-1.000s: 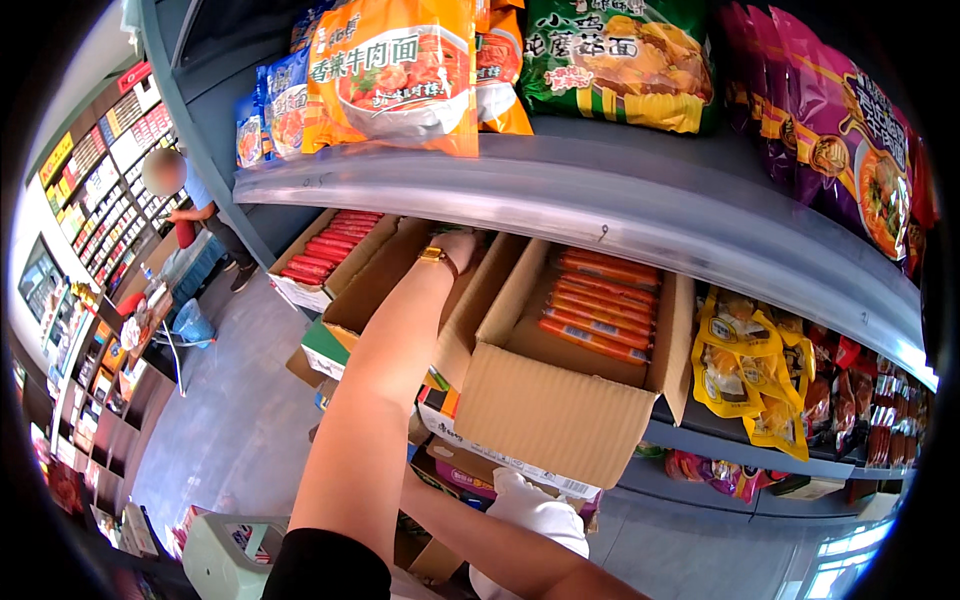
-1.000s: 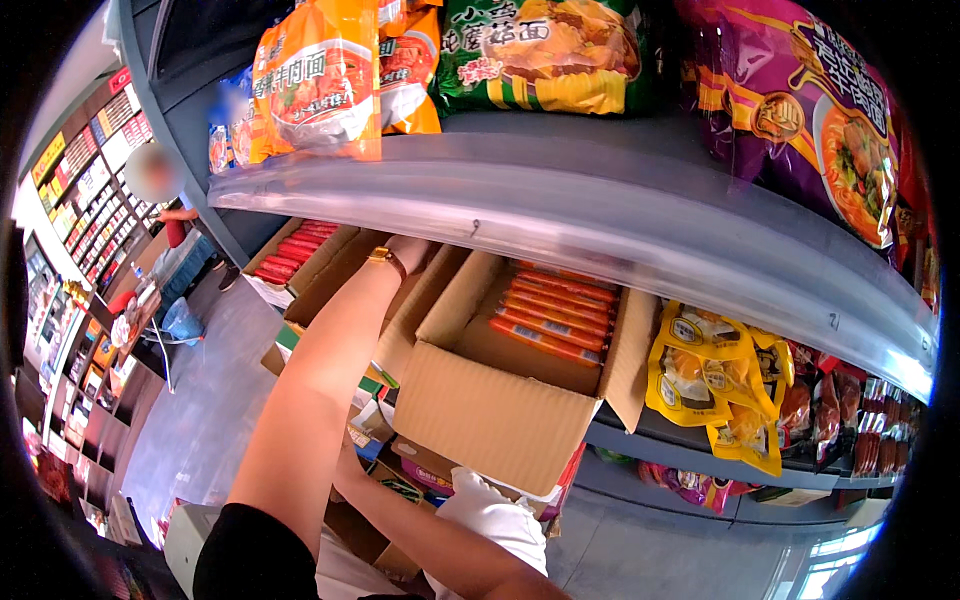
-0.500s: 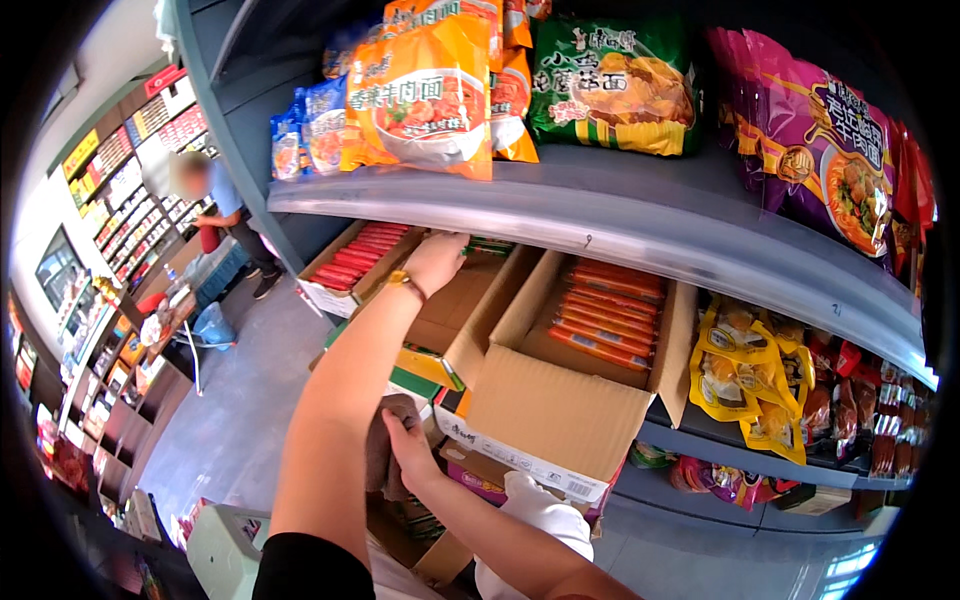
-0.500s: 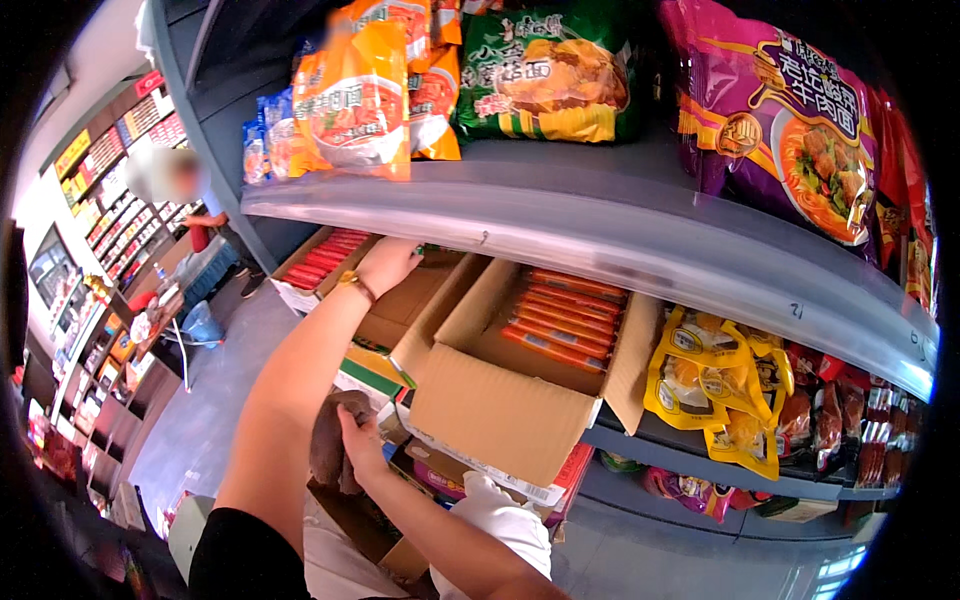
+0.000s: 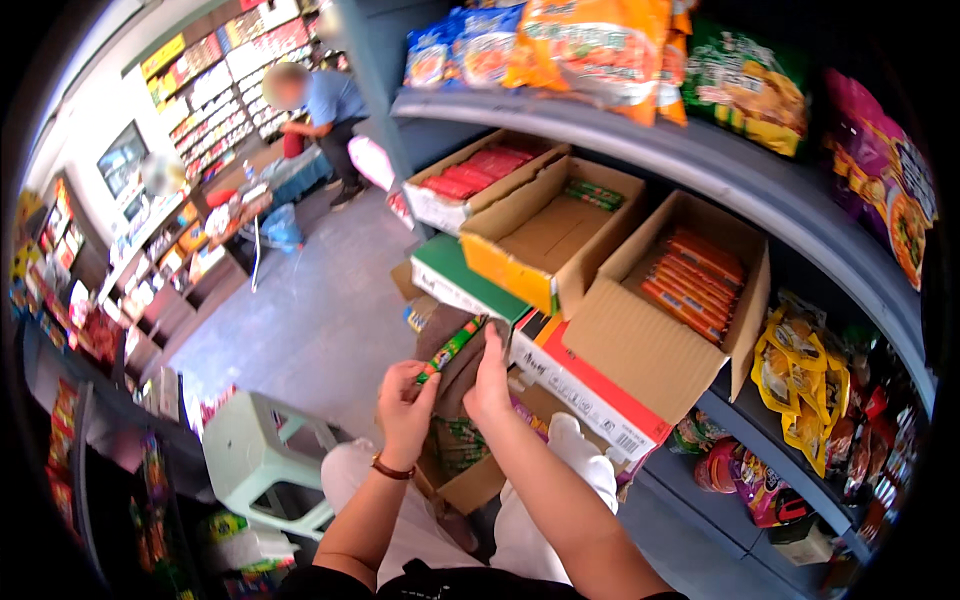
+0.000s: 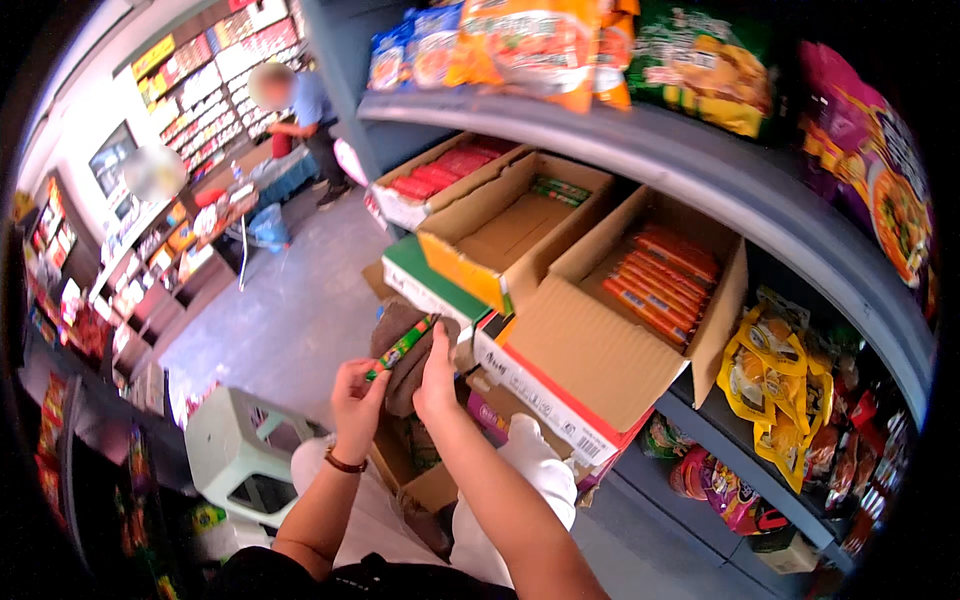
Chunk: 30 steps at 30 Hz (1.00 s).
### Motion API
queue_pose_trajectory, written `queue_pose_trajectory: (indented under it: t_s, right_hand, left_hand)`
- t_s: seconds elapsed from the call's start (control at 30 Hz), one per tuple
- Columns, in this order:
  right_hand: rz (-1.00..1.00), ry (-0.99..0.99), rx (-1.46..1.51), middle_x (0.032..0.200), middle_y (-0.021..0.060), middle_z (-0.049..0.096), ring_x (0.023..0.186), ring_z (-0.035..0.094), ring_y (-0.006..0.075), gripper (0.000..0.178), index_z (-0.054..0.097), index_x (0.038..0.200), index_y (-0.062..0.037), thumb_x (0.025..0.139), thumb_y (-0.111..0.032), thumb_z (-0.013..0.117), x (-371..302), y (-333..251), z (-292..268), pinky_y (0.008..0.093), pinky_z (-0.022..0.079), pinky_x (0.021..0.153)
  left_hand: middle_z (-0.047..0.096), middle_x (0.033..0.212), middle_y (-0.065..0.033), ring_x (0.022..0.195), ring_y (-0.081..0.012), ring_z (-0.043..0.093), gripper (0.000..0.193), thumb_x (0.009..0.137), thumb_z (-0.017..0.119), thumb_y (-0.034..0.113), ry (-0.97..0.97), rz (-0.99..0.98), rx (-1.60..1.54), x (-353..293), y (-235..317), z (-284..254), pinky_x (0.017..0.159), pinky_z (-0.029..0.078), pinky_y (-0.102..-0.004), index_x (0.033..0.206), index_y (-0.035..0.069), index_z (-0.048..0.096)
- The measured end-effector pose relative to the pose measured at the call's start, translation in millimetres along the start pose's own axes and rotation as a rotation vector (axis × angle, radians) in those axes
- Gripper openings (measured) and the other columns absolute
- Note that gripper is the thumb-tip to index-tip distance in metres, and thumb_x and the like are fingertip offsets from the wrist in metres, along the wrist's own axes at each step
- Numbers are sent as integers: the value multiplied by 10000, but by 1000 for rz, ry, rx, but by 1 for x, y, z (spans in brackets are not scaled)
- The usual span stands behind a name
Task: The person sits on the floor in a store aisle and wipes small green packaged items with a cloth. They pick up each item from a cardboard box on their lap, wipe it, and place it back into the box.
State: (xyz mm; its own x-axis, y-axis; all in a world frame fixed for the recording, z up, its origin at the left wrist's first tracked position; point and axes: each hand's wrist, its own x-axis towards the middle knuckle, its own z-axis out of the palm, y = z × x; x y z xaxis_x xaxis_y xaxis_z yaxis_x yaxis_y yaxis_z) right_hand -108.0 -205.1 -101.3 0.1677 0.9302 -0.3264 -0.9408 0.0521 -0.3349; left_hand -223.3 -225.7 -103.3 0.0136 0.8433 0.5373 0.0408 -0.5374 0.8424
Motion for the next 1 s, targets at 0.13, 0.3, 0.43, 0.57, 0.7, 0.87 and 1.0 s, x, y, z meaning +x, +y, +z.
queue_pose_trajectory:
  t_s: [0.13,0.3,0.43,0.57,0.7,0.87,1.0]
  right_hand:
    - [56,-339,79,1290,71,454,1176,440,224,578,376,1305,-73,939,-513,292,-31,12,9,372,334,1009]
    - [120,-411,-84,1265,72,463,1171,443,214,403,401,1253,-102,977,-380,311,-36,16,7,384,338,1008]
    - [-8,-500,-259,1038,33,544,978,521,145,129,448,1015,-117,923,-173,521,-35,21,8,322,432,862]
    - [-64,-383,-371,992,36,560,912,537,125,184,459,951,-112,856,-119,617,-30,23,8,282,458,775]
    - [-144,-234,-327,981,25,560,896,526,110,180,453,888,-127,844,-118,627,-22,17,2,265,451,758]
    - [-147,-251,-392,943,6,553,867,530,109,152,494,884,-123,847,-173,633,-16,8,-6,250,453,722]
    - [-4,-317,-532,934,17,553,858,537,110,252,519,1064,-95,860,-206,617,-40,9,11,263,466,697]
  left_hand:
    - [578,959,-47,860,-77,551,144,830,619,-10,129,-178,-121,-18,-6,-17,721,462,-194,954,-13,545]
    - [599,859,-4,741,-52,545,117,845,618,28,151,-268,-201,-13,12,-33,675,447,-188,945,6,562]
    - [591,878,-30,748,-68,558,135,810,639,-7,59,-87,37,-21,10,-43,647,471,-197,920,-13,560]
    - [571,851,-98,687,-156,584,163,768,672,7,-4,61,236,-32,17,-43,624,492,-243,887,-28,566]
    - [600,846,-63,720,-107,585,152,796,662,18,-37,-178,23,-50,17,-36,618,494,-226,898,-25,558]
    - [617,828,-47,740,-80,570,128,873,592,95,-120,-571,-374,-52,31,-35,664,481,-220,945,-3,550]
    - [606,822,-40,683,-80,547,129,918,528,140,-111,-713,-575,-47,29,-40,655,462,-218,936,14,552]
